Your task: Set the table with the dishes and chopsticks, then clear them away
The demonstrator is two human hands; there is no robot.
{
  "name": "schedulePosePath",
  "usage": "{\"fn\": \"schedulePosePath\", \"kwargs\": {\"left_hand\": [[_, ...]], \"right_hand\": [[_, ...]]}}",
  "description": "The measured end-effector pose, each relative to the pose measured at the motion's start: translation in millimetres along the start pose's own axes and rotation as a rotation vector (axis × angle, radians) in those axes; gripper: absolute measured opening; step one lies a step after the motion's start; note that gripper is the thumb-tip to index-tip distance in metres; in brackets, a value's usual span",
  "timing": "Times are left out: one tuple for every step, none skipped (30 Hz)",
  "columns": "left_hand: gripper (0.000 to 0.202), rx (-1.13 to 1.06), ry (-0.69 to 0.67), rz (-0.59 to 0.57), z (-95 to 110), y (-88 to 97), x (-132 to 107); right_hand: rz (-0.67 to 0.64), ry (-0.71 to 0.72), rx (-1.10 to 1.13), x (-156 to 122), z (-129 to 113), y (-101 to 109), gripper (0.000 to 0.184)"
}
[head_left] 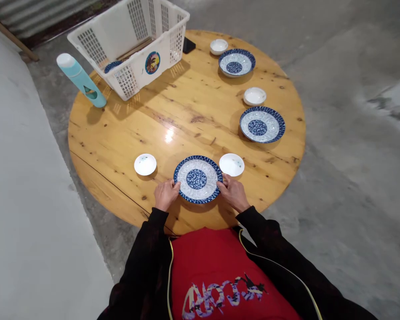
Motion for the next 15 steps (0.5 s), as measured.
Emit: {"fn": "schedulePosePath", "kwargs": {"left_hand": [[0.038,0.004,0.001,-0.003,-1.4,-1.3,1.3],[0.038,0.006,-0.001,-0.005,-2.7,-2.5,2.5],[0.039,0.007,-0.004,-0.005,-3.9,-3.6,3.5],[0.039,0.007,-0.009,-0.004,-4.8,-4.5,4.5],[0.039,0.008,-0.015,-0.002,-5.5,-5.1,5.3],[0.04,0.01,-0.023,0.001,-5.8,-5.4,5.9],[0.04,0.014,-0.031,0.005,-6.0,-5.3,6.5],[0.041,0.021,-0.039,0.011,-5.9,-4.8,6.9],[0.041,0.028,-0.045,0.017,-5.7,-4.1,7.2],[0.041,0.036,-0.05,0.022,-5.3,-3.3,7.4],[0.041,0.045,-0.053,0.025,-4.8,-2.5,7.7],[0.041,0.054,-0.053,0.026,-4.3,-1.6,7.9],[0.041,0.063,-0.053,0.027,-3.8,-0.8,8.2],[0.042,0.071,-0.054,0.026,-3.2,-0.1,8.4],[0.042,0.079,-0.056,0.024,-2.6,0.7,8.7]], "right_hand": [[-0.003,-0.001,-0.015,0.5,0.3,-1.3,0.052],[-0.007,-0.002,-0.032,0.9,0.7,-2.6,0.052],[-0.012,-0.001,-0.05,1.2,1.2,-3.7,0.053],[-0.018,-0.001,-0.066,1.5,1.6,-4.8,0.053],[-0.023,-0.002,-0.081,1.8,2.1,-5.8,0.053],[-0.026,-0.003,-0.094,2.1,2.4,-6.6,0.053],[-0.028,-0.004,-0.107,2.3,2.6,-7.3,0.052],[-0.031,-0.005,-0.12,2.6,2.5,-7.8,0.051],[-0.036,-0.007,-0.133,2.8,2.2,-8.1,0.051],[-0.043,-0.01,-0.144,2.9,1.7,-8.1,0.051],[-0.05,-0.013,-0.152,3.0,0.9,-7.9,0.051],[-0.059,-0.016,-0.157,3.1,-0.1,-7.5,0.05],[-0.067,-0.018,-0.159,3.2,-1.3,-6.9,0.05],[-0.076,-0.02,-0.159,3.4,-2.4,-6.2,0.051],[-0.085,-0.022,-0.159,3.8,-3.5,-5.5,0.051]]}}
Point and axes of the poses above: each hand's wrist, its own x-axis towards the middle knuckle, its own y-axis out of the back of the hand, z = x × y, the point moved 2 cm from there along x, towards the middle knuckle, and after that the axes turned 6 degrees about z, right-handed, at the moved point
